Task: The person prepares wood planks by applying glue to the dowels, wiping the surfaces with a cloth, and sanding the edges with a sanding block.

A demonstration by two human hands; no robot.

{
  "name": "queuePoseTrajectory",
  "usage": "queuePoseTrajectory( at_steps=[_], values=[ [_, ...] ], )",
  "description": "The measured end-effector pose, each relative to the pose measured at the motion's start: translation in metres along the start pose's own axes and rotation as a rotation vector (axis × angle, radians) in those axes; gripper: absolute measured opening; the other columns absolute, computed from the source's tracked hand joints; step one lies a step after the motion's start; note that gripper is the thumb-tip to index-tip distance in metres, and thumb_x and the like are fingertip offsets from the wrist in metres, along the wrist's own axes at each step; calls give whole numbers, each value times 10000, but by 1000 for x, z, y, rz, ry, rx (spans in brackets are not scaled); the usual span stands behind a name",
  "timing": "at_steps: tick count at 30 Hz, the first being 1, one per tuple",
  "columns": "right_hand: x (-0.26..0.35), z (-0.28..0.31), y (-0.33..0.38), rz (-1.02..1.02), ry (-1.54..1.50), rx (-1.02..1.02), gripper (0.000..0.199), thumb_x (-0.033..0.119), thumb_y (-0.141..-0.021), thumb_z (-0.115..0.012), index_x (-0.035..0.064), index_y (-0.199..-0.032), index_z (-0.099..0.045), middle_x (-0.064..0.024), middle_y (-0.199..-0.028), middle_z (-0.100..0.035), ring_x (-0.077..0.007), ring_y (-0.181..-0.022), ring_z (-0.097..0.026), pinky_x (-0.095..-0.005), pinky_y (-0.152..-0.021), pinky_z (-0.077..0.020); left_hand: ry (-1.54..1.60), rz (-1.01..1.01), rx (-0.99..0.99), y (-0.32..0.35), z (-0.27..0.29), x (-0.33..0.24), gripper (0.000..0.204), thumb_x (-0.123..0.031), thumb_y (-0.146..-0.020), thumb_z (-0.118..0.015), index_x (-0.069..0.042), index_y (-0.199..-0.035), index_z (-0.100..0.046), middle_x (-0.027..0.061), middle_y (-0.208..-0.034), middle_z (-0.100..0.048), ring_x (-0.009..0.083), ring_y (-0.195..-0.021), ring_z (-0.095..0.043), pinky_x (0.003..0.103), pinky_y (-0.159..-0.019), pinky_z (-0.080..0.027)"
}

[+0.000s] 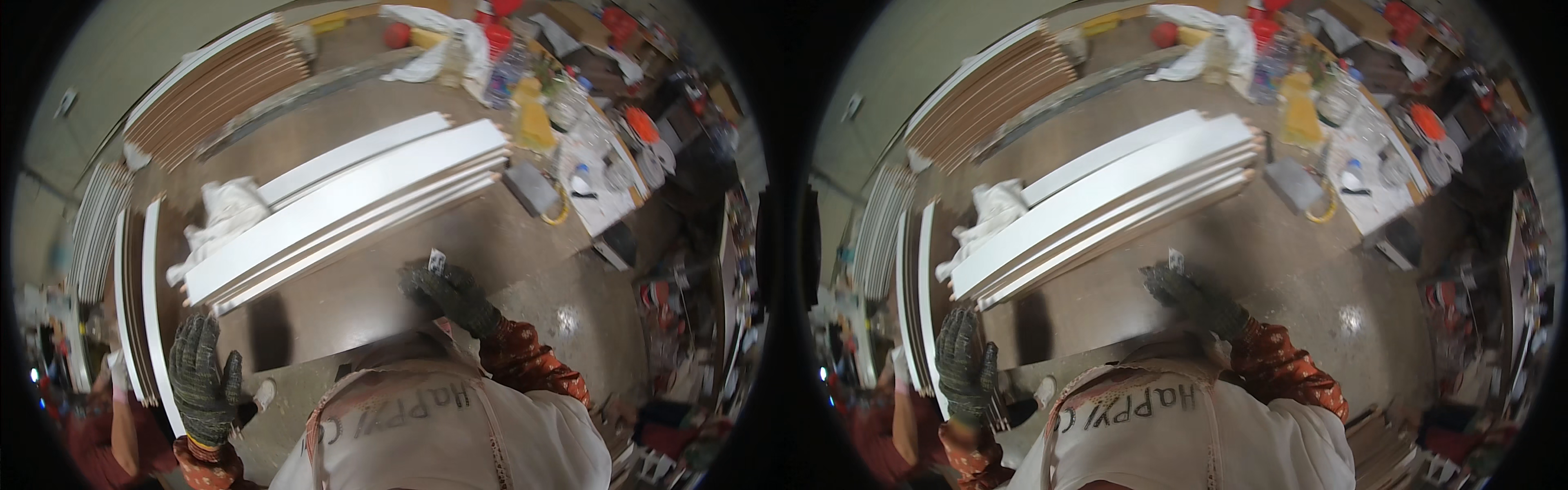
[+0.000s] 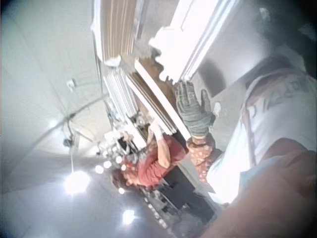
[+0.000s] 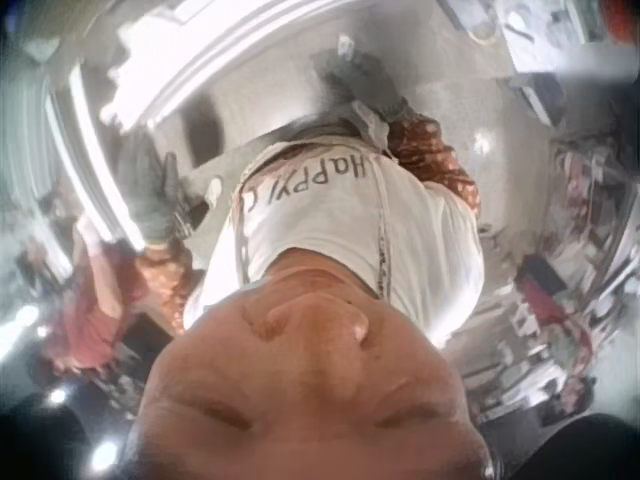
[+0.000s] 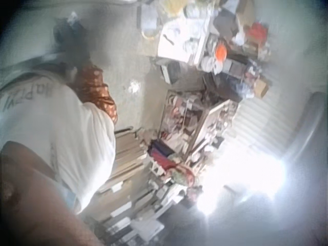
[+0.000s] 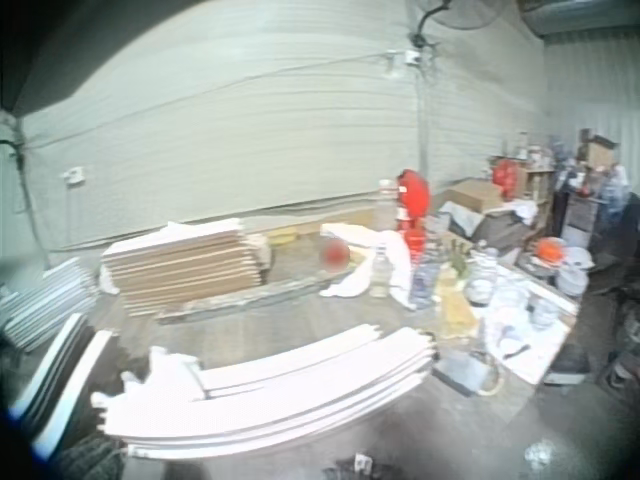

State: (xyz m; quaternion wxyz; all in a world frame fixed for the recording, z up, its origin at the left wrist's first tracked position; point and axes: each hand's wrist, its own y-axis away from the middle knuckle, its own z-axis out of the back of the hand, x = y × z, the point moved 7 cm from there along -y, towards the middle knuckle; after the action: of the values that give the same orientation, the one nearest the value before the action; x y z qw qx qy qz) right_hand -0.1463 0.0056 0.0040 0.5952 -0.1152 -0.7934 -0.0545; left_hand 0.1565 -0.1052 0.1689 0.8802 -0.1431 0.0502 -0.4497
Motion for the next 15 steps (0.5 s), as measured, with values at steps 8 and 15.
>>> queuePoseTrajectory(
  at_steps=[8,15],
  values=[
    [42,186,57,52,839,-569,260,205,-986,-472,58,-1152,-609,-69,-952,-649,-123,-882,-613,-250,-740,-498,-145,37,-89,-37,-33,-19,427,-108,-847,-648,-37,-1253,-537,145,-1242,-574,317,-1133,-540,445,-989,-390],
    [97,302,113,68,1524,-917,324,257,-965,-483,57,-1192,-596,-133,-972,-675,-282,-883,-627,-365,-797,-495,-203,31,-126,-46,-37,-47,416,-148,-870,-625,-54,-1266,-539,140,-1177,-606,306,-1070,-567,447,-951,-408]
  ],
)
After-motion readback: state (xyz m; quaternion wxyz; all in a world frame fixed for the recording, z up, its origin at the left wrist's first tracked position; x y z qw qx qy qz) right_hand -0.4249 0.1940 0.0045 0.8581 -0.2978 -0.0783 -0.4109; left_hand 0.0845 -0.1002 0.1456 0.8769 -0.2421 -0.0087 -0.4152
